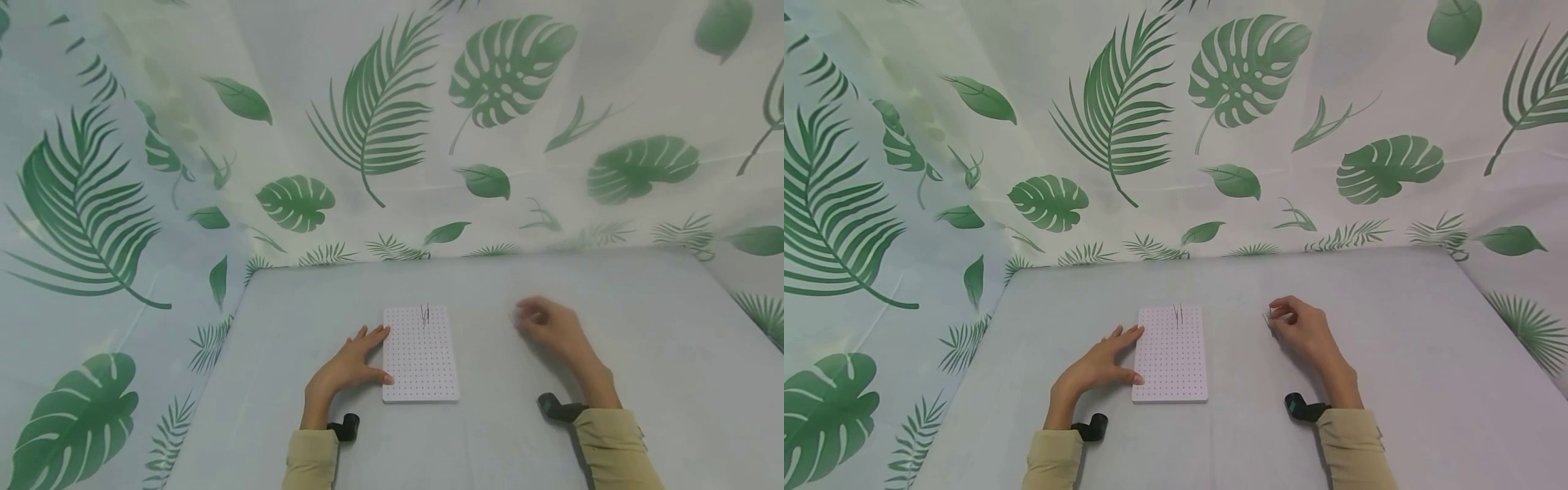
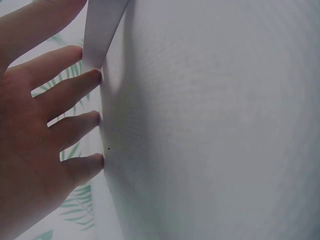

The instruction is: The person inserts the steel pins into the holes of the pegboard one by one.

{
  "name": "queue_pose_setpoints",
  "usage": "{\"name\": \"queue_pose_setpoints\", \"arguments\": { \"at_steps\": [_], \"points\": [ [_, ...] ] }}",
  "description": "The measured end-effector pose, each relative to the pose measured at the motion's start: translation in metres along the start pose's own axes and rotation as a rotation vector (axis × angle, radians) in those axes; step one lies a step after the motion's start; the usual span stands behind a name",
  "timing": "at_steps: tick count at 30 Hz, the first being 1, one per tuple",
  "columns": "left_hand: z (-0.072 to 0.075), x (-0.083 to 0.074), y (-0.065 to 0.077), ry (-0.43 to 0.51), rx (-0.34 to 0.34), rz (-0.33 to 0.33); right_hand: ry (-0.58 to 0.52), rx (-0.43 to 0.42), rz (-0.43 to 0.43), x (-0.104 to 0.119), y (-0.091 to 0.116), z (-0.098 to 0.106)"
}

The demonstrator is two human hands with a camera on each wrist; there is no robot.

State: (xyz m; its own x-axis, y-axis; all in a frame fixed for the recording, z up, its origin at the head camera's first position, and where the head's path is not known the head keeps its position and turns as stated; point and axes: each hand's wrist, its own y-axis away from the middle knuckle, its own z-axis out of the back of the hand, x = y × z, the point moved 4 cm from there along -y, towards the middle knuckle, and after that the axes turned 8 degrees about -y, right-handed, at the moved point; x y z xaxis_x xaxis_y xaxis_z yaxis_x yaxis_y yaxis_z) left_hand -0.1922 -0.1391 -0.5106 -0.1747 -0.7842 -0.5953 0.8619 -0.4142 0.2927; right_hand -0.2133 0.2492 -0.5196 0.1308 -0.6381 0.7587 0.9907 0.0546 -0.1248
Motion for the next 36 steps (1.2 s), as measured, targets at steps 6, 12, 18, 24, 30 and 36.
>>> {"name": "queue_pose_setpoints", "arguments": {
  "at_steps": [6,12,18,24,30,36],
  "points": [
    [0.0,-0.001,0.0,-0.001,-0.002,0.004,-0.012,-0.026,0.009,0.001,-0.001,0.001],
    [-0.001,0.0,0.001,0.004,-0.002,0.0,-0.027,-0.015,-0.008,0.0,-0.002,0.002],
    [-0.001,-0.001,0.002,0.01,-0.007,0.0,-0.072,-0.014,0.004,0.003,-0.002,0.003],
    [-0.002,-0.001,0.002,0.003,-0.001,0.01,-0.114,-0.015,0.033,0.012,-0.003,0.0],
    [-0.002,-0.002,0.003,-0.004,0.001,0.005,-0.133,-0.016,0.05,0.023,-0.003,-0.01],
    [0.001,-0.003,0.003,0.003,-0.004,0.011,-0.154,0.004,0.07,0.038,-0.006,-0.025]
  ]
}}
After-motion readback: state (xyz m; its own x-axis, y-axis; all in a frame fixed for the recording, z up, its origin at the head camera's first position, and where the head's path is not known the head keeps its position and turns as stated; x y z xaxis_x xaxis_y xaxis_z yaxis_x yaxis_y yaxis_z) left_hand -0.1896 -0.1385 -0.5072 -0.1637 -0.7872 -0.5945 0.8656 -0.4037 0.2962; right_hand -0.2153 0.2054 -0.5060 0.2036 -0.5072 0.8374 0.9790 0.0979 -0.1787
